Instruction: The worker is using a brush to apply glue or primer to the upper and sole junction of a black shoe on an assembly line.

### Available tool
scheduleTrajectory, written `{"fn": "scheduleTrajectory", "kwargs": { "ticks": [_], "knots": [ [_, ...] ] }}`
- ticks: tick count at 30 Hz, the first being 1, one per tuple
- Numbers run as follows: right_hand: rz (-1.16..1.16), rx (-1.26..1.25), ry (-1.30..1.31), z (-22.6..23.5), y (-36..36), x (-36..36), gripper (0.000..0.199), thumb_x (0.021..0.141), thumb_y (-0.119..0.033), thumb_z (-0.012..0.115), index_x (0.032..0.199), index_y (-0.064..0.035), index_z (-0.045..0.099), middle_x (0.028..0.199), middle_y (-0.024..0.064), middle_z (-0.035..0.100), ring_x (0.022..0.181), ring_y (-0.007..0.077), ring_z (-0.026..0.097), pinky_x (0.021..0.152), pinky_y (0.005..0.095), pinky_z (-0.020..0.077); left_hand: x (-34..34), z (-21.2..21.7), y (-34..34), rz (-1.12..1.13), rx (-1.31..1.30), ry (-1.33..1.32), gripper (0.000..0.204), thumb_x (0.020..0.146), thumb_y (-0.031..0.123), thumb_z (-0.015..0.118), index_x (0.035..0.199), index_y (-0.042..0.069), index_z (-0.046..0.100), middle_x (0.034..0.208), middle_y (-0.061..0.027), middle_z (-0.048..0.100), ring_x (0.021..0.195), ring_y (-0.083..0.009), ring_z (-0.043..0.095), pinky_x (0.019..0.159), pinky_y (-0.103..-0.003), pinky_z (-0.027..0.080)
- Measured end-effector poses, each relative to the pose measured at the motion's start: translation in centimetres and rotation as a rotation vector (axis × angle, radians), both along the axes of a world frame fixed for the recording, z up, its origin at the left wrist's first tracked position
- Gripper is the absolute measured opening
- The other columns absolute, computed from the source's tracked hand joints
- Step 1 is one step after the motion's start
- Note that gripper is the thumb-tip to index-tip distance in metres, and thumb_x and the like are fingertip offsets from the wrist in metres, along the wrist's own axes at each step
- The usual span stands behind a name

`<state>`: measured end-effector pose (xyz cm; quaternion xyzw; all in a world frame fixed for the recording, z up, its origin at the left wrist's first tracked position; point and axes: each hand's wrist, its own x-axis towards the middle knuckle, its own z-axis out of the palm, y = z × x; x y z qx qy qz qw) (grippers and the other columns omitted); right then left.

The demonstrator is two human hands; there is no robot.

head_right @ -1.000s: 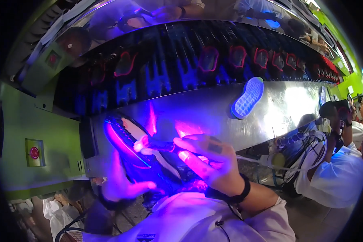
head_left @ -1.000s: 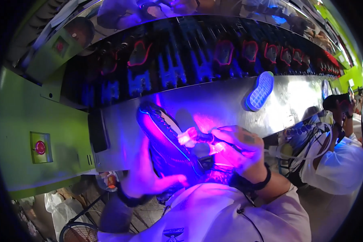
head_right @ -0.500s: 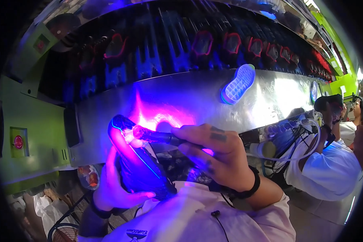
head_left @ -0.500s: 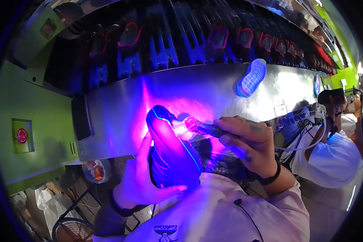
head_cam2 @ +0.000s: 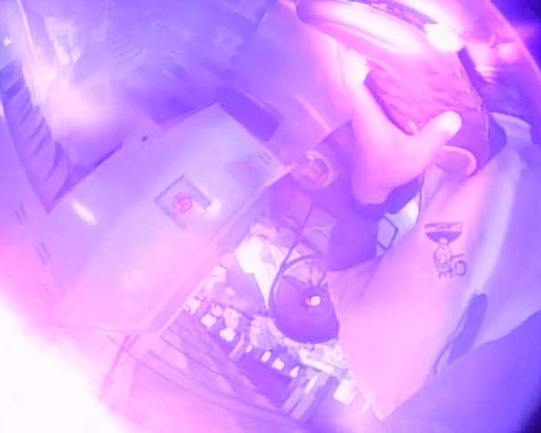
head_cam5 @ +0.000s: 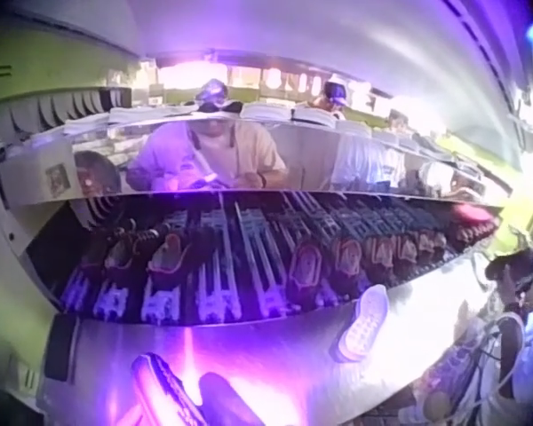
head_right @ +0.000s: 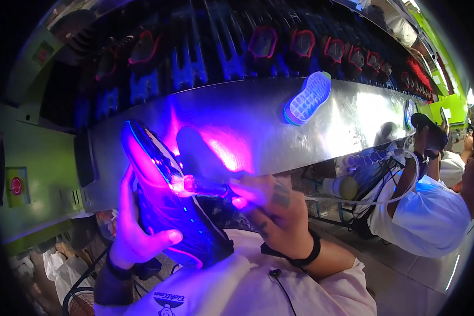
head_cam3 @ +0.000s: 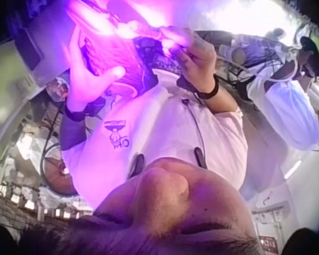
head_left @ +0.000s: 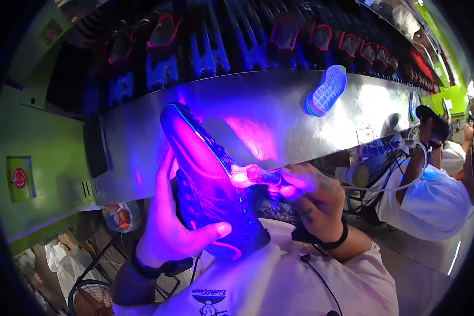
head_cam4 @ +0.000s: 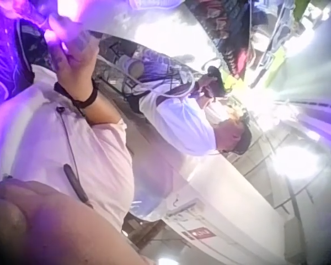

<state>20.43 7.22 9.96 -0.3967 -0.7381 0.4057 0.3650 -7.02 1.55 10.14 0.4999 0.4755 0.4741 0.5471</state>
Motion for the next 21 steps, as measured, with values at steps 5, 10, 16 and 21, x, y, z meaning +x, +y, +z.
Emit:
{"fn": "scheduleTrajectory", "kwargs": {
  "ticks": [5,10,16,21],
  "knots": [
    [0.019,0.010,-0.012,-1.6,-2.4,2.0,0.028,0.095,-0.007,0.070,0.122,-0.0016,0.073,0.109,0.0165,0.077,0.099,0.0293,0.072,0.086,0.0382,0.0552,0.1,0.5,0.3,-0.038,-0.026,0.084,0.118,0.080,0.008,0.084,0.163,-0.001,0.001,0.149,-0.0214,0.044,0.134,-0.0295,0.053,0.112,-0.046,0.045],
    [0.016,0.202,-0.054,-0.7,0.9,0.6,0.034,0.088,-0.005,0.077,0.122,-0.0066,0.075,0.110,0.0148,0.076,0.093,0.0306,0.072,0.082,0.0382,0.0558,1.0,0.1,-0.3,-0.043,-0.086,-0.053,0.115,0.081,0.007,0.083,0.163,-0.001,0.002,0.150,-0.0212,0.043,0.138,-0.0285,0.050,0.113,-0.046,0.044],
    [0.008,0.048,0.030,0.2,1.3,0.1,0.031,0.091,-0.007,0.074,0.122,-0.0054,0.074,0.110,0.0144,0.076,0.092,0.0295,0.072,0.082,0.0376,0.0564,0.1,0.4,-0.1,-0.016,-0.065,0.084,0.115,0.080,0.009,0.084,0.162,-0.004,0.005,0.149,-0.0207,0.043,0.137,-0.0280,0.050,0.114,-0.044,0.043],
    [0.069,0.029,-0.009,-0.6,0.2,0.6,0.032,0.091,-0.008,0.075,0.123,-0.0049,0.075,0.113,0.0151,0.076,0.095,0.0304,0.073,0.086,0.0379,0.0566,-0.9,0.8,0.4,0.093,-0.126,0.194,0.099,0.084,0.010,0.080,0.159,-0.007,0.018,0.139,-0.0150,0.053,0.122,-0.0210,0.059,0.101,-0.039,0.051]
  ]
}}
